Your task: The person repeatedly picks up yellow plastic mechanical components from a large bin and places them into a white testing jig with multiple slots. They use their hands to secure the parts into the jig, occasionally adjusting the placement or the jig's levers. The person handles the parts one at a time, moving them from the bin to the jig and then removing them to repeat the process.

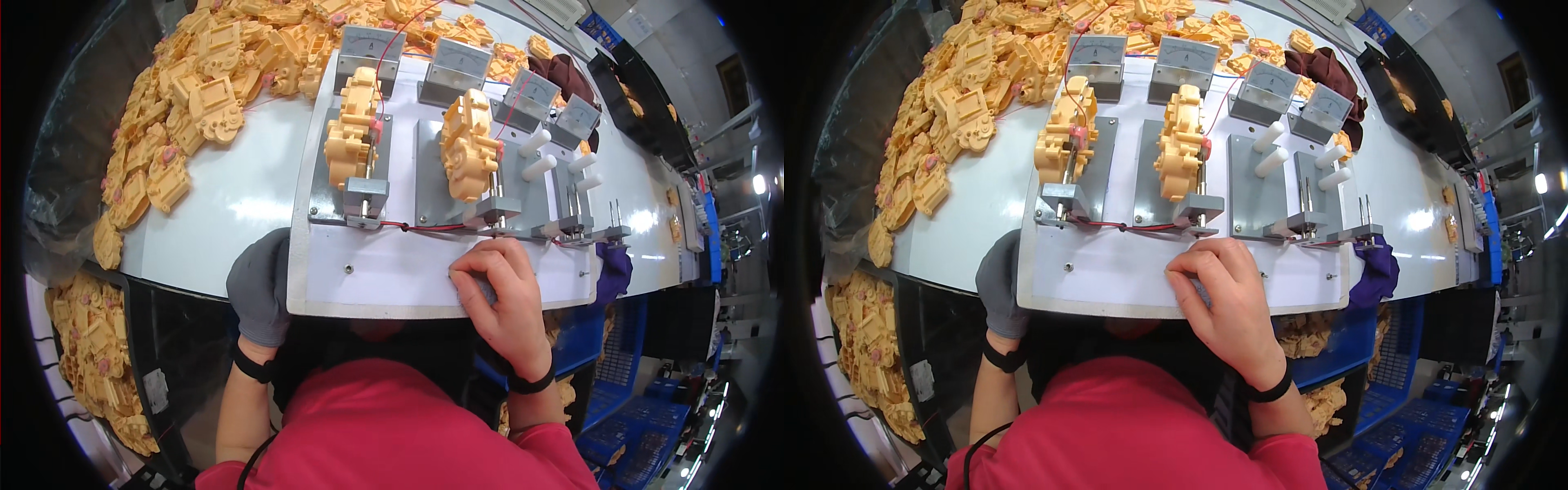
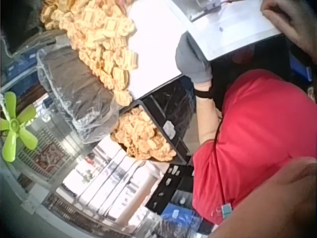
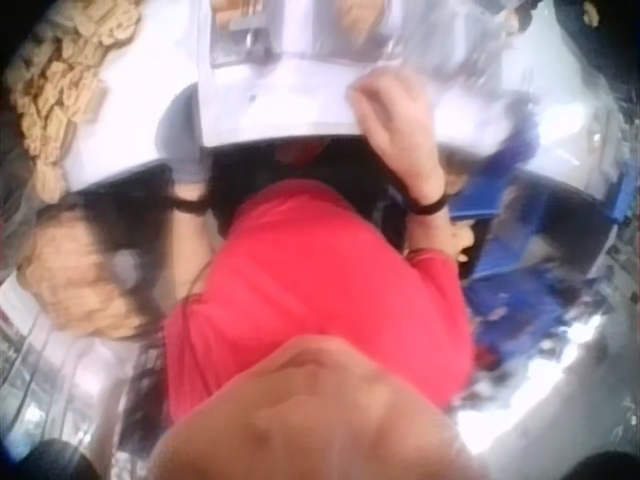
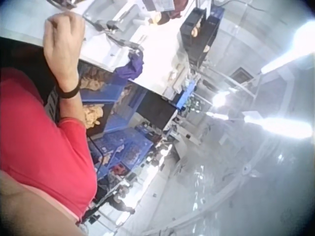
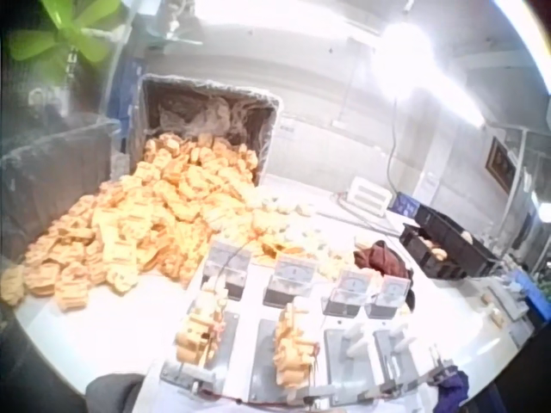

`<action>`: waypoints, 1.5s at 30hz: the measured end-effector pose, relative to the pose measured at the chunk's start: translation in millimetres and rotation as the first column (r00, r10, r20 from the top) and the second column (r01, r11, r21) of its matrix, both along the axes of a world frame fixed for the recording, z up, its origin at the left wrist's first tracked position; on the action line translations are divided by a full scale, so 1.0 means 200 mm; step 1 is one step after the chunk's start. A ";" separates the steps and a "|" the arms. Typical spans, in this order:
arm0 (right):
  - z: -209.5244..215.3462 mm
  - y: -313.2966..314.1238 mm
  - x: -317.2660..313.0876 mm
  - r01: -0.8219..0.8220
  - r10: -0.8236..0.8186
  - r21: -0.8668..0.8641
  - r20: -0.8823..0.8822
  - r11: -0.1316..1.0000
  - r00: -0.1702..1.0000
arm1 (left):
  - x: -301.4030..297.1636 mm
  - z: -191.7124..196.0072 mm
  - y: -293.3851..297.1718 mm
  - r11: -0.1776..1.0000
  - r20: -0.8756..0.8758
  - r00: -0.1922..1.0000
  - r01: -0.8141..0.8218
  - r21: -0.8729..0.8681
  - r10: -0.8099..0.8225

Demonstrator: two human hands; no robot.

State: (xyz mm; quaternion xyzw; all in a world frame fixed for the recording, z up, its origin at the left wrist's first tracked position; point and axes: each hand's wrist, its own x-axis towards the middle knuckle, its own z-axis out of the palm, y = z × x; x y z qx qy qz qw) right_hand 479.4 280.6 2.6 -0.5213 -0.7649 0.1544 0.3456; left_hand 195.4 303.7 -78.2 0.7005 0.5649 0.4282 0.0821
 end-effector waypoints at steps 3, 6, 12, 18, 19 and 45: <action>0.00 -0.01 0.00 0.002 -0.002 -0.010 0.003 1.000 1.000 | -0.01 -0.01 0.00 1.000 -0.013 1.000 -0.004 0.013 0.004; 0.01 0.00 -0.01 -0.001 0.002 -0.005 0.021 1.000 1.000 | 0.00 0.00 0.00 1.000 -0.019 1.000 -0.007 0.011 0.008; 0.01 -0.01 0.00 0.003 -0.004 0.008 0.021 1.000 1.000 | 0.01 0.02 0.00 1.000 -0.006 1.000 0.001 0.021 -0.001; 0.01 -0.01 -0.01 -0.005 0.004 0.036 0.030 0.999 1.000 | 0.00 0.02 0.00 1.000 -0.012 1.000 0.028 0.001 -0.028; 0.00 -0.01 -0.01 -0.007 0.005 0.047 0.028 0.999 1.000 | -0.01 0.03 0.00 0.998 -0.003 0.999 0.052 -0.041 -0.052; -0.01 -0.03 -0.01 0.041 -0.039 0.059 -0.025 0.997 0.999 | -0.53 0.20 0.31 0.975 -0.466 0.880 -0.176 -0.139 0.093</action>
